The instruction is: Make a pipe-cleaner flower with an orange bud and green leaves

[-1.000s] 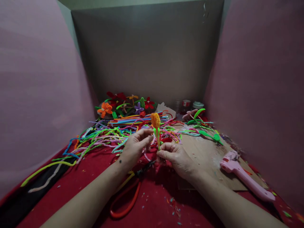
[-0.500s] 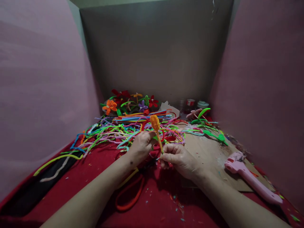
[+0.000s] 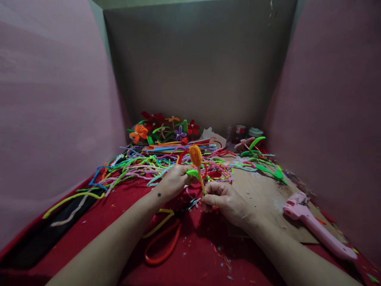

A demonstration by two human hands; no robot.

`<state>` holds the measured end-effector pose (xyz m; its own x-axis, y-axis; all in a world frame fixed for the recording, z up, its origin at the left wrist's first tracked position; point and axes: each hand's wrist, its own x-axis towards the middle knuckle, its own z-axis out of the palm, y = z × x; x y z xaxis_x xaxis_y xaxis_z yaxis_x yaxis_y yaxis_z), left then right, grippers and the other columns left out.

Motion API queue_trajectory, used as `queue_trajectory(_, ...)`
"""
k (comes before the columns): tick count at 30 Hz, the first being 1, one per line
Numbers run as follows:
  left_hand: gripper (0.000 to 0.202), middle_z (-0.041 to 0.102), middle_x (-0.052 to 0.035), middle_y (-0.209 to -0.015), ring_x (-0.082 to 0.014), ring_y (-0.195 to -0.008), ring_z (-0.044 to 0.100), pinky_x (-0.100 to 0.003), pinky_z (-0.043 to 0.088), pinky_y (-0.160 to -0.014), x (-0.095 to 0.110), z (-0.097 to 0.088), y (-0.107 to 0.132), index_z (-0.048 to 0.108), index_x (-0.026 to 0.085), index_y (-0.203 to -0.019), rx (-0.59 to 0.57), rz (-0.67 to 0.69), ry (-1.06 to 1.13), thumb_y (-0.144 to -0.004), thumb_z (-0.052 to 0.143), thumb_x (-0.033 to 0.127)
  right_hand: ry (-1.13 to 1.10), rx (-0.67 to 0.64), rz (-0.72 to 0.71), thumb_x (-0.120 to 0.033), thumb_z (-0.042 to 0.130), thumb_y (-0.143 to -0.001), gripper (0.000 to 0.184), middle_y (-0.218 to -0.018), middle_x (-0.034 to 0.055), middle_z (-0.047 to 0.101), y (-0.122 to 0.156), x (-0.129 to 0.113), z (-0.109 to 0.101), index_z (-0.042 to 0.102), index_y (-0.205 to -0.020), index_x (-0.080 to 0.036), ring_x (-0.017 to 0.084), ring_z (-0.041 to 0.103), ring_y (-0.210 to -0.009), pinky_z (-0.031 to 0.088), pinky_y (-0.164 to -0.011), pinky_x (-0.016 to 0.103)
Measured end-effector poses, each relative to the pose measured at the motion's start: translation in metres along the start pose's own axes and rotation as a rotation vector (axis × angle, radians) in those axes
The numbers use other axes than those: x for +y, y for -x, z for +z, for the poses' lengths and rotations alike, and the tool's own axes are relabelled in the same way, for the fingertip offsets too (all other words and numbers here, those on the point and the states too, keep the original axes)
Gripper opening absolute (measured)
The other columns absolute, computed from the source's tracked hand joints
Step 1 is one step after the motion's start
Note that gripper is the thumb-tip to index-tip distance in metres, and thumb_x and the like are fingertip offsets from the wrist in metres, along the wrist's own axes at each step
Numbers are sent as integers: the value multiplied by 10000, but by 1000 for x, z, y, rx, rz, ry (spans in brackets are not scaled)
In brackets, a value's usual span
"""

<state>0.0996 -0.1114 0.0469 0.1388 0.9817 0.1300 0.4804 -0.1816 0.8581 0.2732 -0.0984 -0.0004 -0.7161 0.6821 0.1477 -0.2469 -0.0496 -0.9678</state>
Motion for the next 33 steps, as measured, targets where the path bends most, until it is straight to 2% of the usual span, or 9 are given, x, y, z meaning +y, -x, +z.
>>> queue_trajectory(3,155,583,21,-578,-118,-571,500,-203,372,-527,-6,-6,-4,612,149,-628,126,-11,-144,-688,490,223,-1,3,-1,-204,642,-685,132,-537,-27,564,0,-1,0,534,-629,-155,83,471,-495,342,-516,224)
queue_trajectory(6,174,603,2,-583,-116,-543,512,-199,361,-490,-13,-9,-7,613,137,-635,121,-78,-89,-697,514,266,-10,11,0,-202,636,-690,130,-533,-23,577,0,-2,0,531,-629,-157,81,471,-488,339,-508,219)
queue_trajectory(10,162,645,-68,-618,-140,-520,573,-213,399,-450,-20,-8,-9,613,100,-666,-32,-327,338,-687,559,251,-2,30,-19,-211,643,-689,133,-533,-25,573,0,-3,-1,542,-624,-156,80,472,-494,345,-511,217)
queue_trajectory(12,156,648,-87,-642,-162,-546,602,-211,406,-416,-22,-7,-8,611,99,-704,-83,-367,566,-683,590,252,3,44,-42,-214,649,-687,136,-536,-26,568,-1,-3,-1,549,-616,-156,80,474,-501,354,-519,218)
queue_trajectory(15,142,622,-51,-645,-124,-496,564,-188,387,-377,-18,-3,-4,610,114,-763,-172,-281,711,-675,630,224,-5,68,-65,-230,644,-696,142,-540,-20,579,-2,-4,-2,560,-609,-155,82,485,-499,359,-517,220)
queue_trajectory(19,133,585,-12,-625,-60,-451,480,-183,382,-437,-8,9,4,623,111,-770,-273,-159,696,-671,649,196,-37,140,-40,-253,668,-668,187,-503,-29,559,-3,-7,-1,550,-565,-149,68,456,-459,333,-488,215)
queue_trajectory(25,177,582,-11,-580,-99,-499,516,-229,383,-513,-5,25,5,646,97,-753,-137,-39,496,-666,661,251,-9,189,-2,-305,686,-654,207,-485,-28,559,-4,-2,-1,580,-596,-137,60,427,-428,302,-450,205)
queue_trajectory(30,159,558,10,-563,-97,-503,498,-229,378,-512,-2,27,6,624,111,-691,-68,-27,504,-627,688,242,-88,178,-16,-289,696,-657,190,-501,-25,575,-7,6,-2,589,-627,-135,62,448,-430,320,-457,205)
queue_trajectory(33,139,567,5,-582,-92,-498,492,-224,369,-501,-4,28,6,628,117,-710,-87,-30,543,-671,658,247,-159,136,-9,-270,697,-667,178,-506,-22,584,-9,7,-3,589,-631,-134,60,467,-430,323,-448,197)
